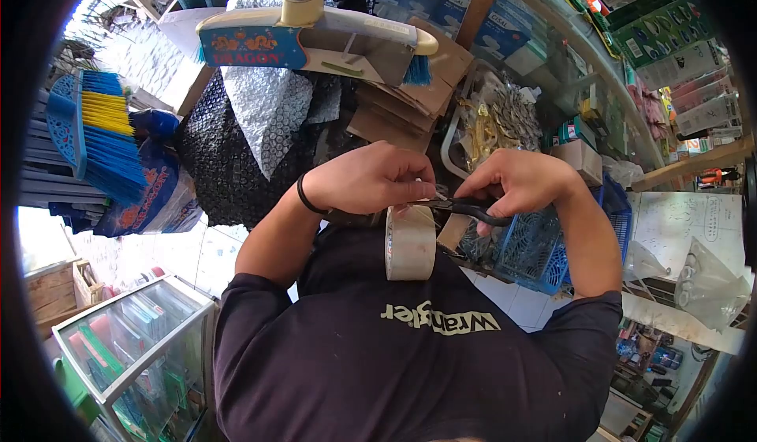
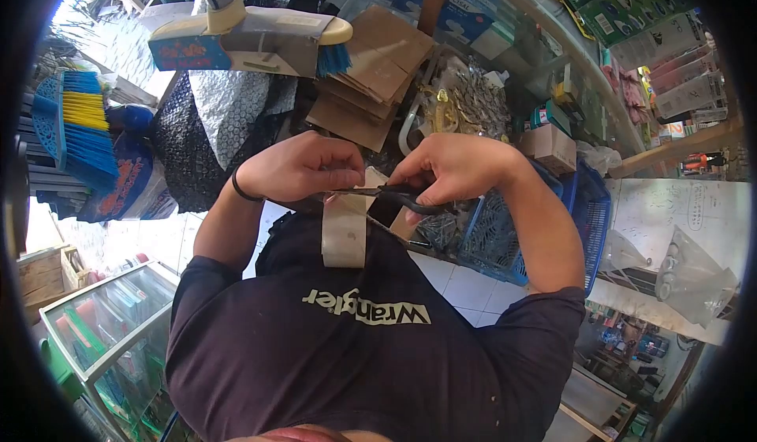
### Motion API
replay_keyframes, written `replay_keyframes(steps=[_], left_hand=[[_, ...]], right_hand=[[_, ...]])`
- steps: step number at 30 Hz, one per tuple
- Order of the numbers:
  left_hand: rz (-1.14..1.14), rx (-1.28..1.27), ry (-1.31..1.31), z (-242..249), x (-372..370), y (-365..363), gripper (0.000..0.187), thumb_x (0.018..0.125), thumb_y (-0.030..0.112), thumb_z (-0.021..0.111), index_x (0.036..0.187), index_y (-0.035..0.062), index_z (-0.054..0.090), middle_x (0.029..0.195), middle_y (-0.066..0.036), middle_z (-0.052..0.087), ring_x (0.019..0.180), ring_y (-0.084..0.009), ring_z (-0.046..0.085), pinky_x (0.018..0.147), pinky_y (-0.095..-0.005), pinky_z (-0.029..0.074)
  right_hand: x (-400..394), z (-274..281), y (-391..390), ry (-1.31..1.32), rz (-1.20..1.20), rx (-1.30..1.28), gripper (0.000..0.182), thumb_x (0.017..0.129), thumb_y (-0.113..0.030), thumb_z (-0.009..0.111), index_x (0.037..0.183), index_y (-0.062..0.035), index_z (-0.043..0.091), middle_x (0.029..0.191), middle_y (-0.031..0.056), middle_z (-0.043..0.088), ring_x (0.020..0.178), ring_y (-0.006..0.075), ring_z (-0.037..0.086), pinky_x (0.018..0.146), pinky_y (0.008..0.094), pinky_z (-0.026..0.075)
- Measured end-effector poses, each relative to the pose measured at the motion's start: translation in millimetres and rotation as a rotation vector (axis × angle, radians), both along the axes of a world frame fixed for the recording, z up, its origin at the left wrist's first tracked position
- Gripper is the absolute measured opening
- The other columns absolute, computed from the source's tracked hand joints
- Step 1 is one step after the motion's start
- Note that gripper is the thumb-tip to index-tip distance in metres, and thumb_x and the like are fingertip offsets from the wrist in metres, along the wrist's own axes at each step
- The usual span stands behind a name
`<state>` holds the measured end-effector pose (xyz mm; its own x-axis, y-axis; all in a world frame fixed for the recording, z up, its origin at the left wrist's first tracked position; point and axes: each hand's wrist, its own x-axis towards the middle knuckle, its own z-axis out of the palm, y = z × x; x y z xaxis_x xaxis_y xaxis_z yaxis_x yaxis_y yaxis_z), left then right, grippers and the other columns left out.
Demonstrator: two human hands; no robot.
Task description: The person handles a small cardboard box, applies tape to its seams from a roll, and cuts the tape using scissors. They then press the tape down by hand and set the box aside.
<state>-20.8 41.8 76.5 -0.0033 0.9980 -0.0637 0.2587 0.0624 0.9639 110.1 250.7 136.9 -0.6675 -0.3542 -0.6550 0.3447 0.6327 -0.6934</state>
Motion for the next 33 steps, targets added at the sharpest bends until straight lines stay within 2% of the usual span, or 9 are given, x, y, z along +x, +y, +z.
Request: replay_keyframes(steps=[5,12,15,18,21,24,27,30,33], left_hand=[[-0.03,-0.009,-0.138,-9,0,2,0.026,0.094,0.024,0.054,0.099,0.0011,0.064,0.066,-0.004,0.064,0.065,-0.0125,0.061,0.06,-0.0291,0.045],[-0.015,-0.101,-0.338,-24,1,6,0.026,0.096,0.024,0.054,0.1,-0.0004,0.063,0.076,-0.002,0.063,0.07,-0.008,0.06,0.066,-0.0247,0.049],[-0.015,-0.12,-0.383,-27,-1,6,0.026,0.097,0.024,0.053,0.102,-0.0007,0.061,0.078,-0.002,0.062,0.072,-0.0081,0.06,0.068,-0.0239,0.05],[0.003,-0.144,-0.46,-29,-1,6,0.027,0.098,0.025,0.051,0.103,-0.0007,0.059,0.078,-0.002,0.061,0.073,-0.0082,0.06,0.068,-0.0237,0.051],[0.002,-0.166,-0.492,-33,-2,7,0.03,0.1,0.027,0.048,0.104,-0.0006,0.058,0.079,-0.002,0.06,0.075,-0.0082,0.06,0.07,-0.0234,0.052],[0.015,-0.201,-0.483,-30,-4,5,0.031,0.101,0.029,0.047,0.104,-0.0002,0.057,0.081,-0.002,0.06,0.077,-0.0084,0.061,0.074,-0.0233,0.053],[0.057,-0.198,-0.511,-34,-4,1,0.034,0.101,0.031,0.044,0.105,-0.0003,0.057,0.08,-0.003,0.06,0.077,-0.0092,0.061,0.073,-0.0239,0.053],[0.109,-0.183,-0.579,-39,-4,-9,0.035,0.101,0.032,0.043,0.105,-0.0005,0.056,0.079,-0.004,0.059,0.076,-0.0099,0.06,0.073,-0.0243,0.053],[0.178,-0.161,-0.625,-45,-6,-23,0.035,0.101,0.033,0.042,0.105,0.0001,0.056,0.078,-0.005,0.06,0.078,-0.0115,0.061,0.073,-0.0247,0.053]], right_hand=[[2,-4,3,-0.047,-0.064,-0.064,0.043,0.072,0.0,0.069,0.115,0.0039,0.062,0.08,0.0057,0.068,0.069,0.0069,0.057,0.063,0.0243,0.046],[-2,-9,7,-0.047,-0.018,-0.014,0.042,0.073,0.001,0.067,0.114,0.002,0.063,0.077,0.0035,0.068,0.067,0.0054,0.057,0.06,0.0234,0.045],[-1,-12,11,-0.056,-0.045,-0.038,0.04,0.074,-0.022,0.08,0.106,-0.0016,0.067,0.071,-0.0009,0.064,0.064,0.0054,0.053,0.058,0.0246,0.042],[-3,-15,16,-0.109,-0.013,-0.021,0.042,0.073,-0.008,0.077,0.112,0.0018,0.062,0.077,0.002,0.066,0.067,0.0061,0.058,0.06,0.023,0.046],[-1,-21,21,-0.131,-0.043,-0.051,0.045,0.073,-0.013,0.081,0.111,0.0013,0.062,0.079,0.0016,0.066,0.069,0.0062,0.058,0.06,0.0231,0.046],[1,-20,24,-0.154,-0.07,-0.068,0.046,0.073,-0.011,0.08,0.114,-0.0001,0.061,0.079,0.0007,0.065,0.07,0.006,0.058,0.062,0.0235,0.046],[3,-19,27,-0.043,0.0,0.048,0.046,0.073,-0.008,0.079,0.114,-0.0012,0.061,0.078,-0.0002,0.064,0.071,0.0057,0.058,0.065,0.0231,0.046],[10,-31,33,-0.103,-0.12,-0.074,0.04,0.074,-0.007,0.076,0.112,-0.002,0.063,0.079,-0.0019,0.064,0.071,0.0062,0.057,0.064,0.0233,0.045],[8,-44,35,-0.066,-0.115,-0.083,0.032,0.077,-0.011,0.074,0.107,-0.0025,0.065,0.077,0.001,0.065,0.068,0.0089,0.057,0.06,0.026,0.043]])
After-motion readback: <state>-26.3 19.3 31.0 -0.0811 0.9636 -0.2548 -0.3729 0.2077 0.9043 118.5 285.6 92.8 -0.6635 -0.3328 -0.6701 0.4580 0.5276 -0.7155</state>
